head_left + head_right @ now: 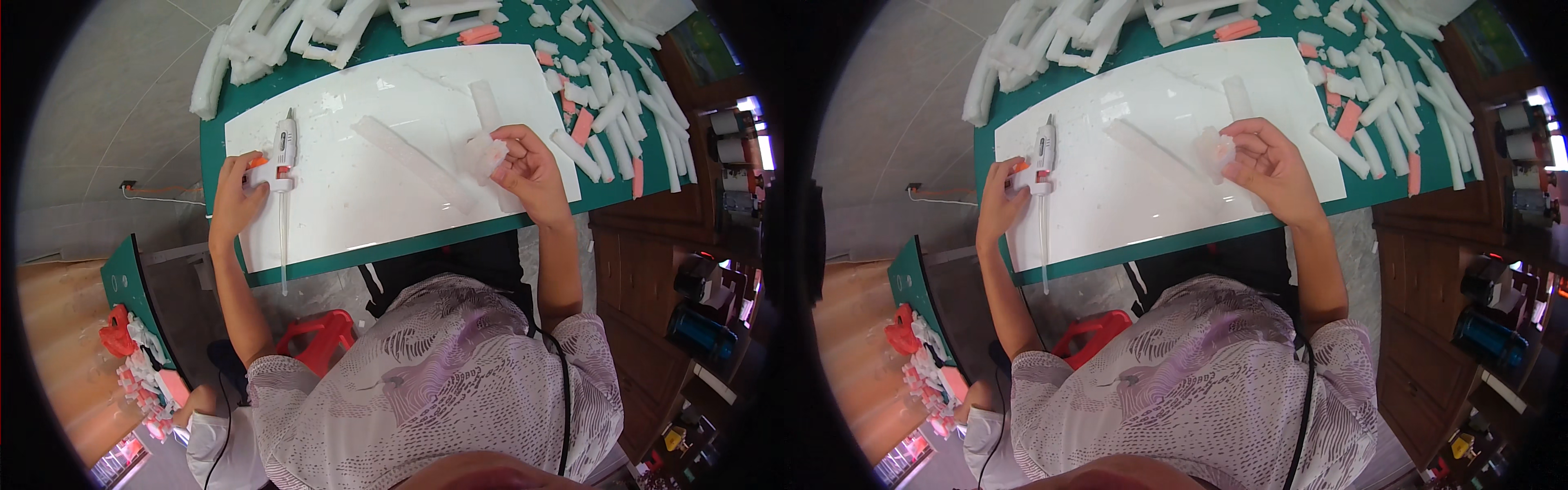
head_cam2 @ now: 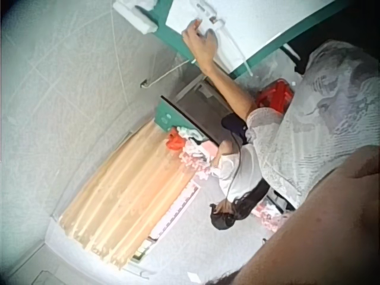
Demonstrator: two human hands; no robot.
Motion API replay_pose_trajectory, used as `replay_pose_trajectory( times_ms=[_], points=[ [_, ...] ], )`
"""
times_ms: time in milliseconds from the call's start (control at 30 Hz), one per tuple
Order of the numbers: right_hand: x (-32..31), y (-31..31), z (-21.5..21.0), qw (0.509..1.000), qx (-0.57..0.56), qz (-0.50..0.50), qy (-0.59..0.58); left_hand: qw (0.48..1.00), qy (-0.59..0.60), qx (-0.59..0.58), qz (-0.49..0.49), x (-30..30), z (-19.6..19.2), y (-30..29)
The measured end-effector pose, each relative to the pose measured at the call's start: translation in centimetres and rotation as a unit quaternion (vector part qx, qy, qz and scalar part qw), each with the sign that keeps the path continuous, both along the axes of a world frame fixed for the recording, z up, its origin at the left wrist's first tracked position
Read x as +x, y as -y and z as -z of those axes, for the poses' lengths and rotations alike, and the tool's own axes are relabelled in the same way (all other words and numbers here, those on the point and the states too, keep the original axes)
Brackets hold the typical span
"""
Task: Assembling structures from white and pink foam pieces using a hot glue gun on a production table.
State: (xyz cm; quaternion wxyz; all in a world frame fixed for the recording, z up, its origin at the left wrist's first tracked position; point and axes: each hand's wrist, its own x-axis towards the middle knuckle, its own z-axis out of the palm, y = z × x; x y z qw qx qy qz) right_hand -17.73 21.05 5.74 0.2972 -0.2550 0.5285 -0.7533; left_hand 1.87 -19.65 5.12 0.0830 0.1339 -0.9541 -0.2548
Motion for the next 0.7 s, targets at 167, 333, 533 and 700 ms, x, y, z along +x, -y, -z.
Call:
replay_pose_trajectory(
  times_ms=[167,333,533,700],
  points=[
    [0.0,-0.1,-0.2,1.000,0.010,-0.018,0.004,0.997,-0.011,-0.080,-0.009,0.5,-3.0,-3.6],
    [0.7,-0.3,0.3,0.996,-0.026,-0.060,0.055,0.979,-0.072,0.142,0.130,-1.4,-4.5,-14.3],
    [4.7,0.4,0.4,0.987,-0.070,-0.104,0.096,0.904,-0.155,0.372,0.142,-4.0,-1.8,-22.1],
    [5.1,-0.6,1.5,0.978,-0.109,-0.128,0.126,0.830,-0.198,0.489,0.180,-4.5,0.7,-23.7]
  ],
)
